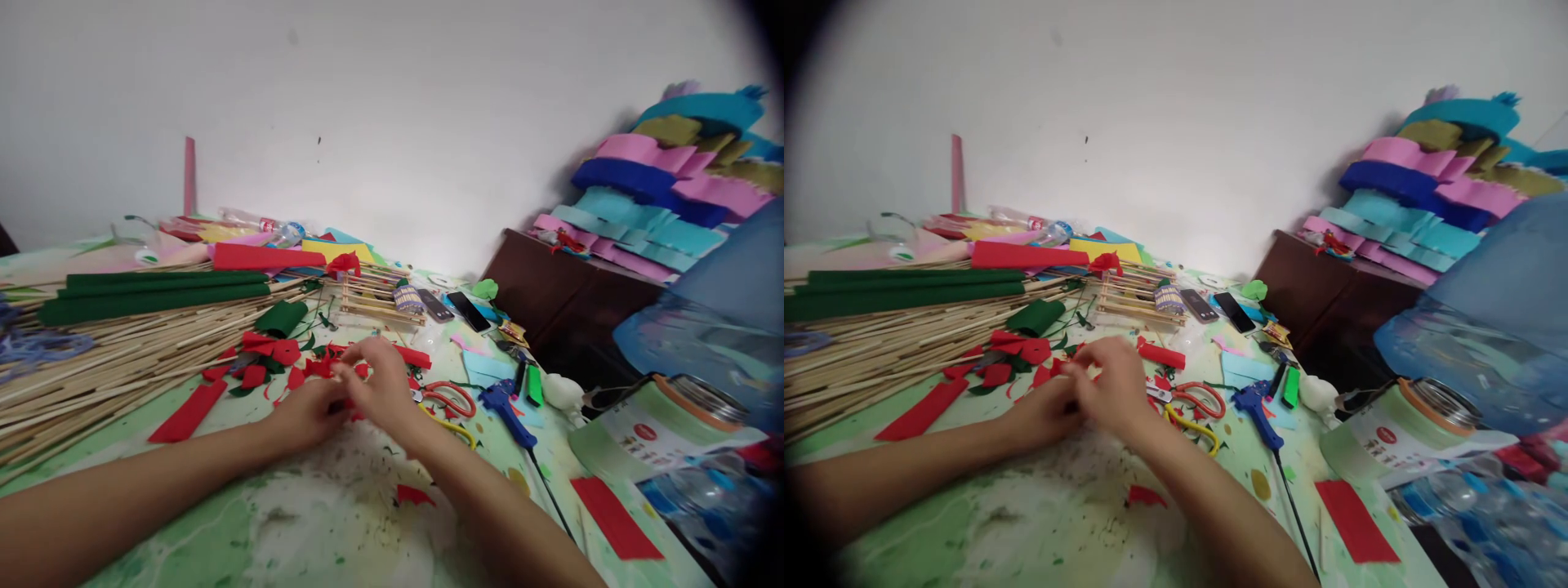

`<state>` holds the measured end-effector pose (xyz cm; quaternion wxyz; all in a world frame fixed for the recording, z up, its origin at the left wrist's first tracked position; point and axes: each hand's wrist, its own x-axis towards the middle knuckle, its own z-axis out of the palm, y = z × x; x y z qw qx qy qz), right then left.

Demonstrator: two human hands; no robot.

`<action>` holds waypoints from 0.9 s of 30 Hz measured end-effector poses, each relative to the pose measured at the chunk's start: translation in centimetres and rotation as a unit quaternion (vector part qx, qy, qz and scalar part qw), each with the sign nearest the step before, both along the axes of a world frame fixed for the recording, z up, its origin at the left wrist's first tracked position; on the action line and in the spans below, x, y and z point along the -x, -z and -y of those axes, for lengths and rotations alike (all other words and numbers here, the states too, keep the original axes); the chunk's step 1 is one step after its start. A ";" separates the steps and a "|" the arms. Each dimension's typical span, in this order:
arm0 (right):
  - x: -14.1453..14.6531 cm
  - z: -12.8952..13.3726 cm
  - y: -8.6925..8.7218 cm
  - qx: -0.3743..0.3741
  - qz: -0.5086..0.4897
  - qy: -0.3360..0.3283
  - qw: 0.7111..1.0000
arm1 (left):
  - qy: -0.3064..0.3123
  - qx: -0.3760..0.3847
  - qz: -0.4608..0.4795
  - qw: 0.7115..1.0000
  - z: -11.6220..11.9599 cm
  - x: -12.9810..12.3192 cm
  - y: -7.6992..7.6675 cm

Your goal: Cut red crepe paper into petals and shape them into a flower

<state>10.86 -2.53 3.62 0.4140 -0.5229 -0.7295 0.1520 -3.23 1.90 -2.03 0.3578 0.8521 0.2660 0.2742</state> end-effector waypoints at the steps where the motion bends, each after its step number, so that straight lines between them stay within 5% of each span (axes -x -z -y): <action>1: -0.4 -1.4 0.3 -0.004 0.061 0.046 0.997 | -0.010 -0.006 -0.010 1.000 0.0 0.0 0.0; 4: -1.4 -4.9 2.0 0.059 0.147 0.104 0.982 | -0.037 -0.039 -0.057 0.997 0.1 0.1 -0.4; 10: -2.8 -7.1 3.6 0.109 0.052 0.109 0.987 | -0.058 -0.061 -0.087 0.993 0.3 0.1 -1.0; 16: -4.3 -5.2 2.7 0.138 -0.162 0.113 0.970 | -0.074 0.004 -0.038 0.997 0.1 -0.1 -1.3; 27: -3.3 -0.6 2.1 0.240 -0.479 -0.023 0.844 | -0.145 0.037 0.077 0.986 -0.7 -0.1 -1.0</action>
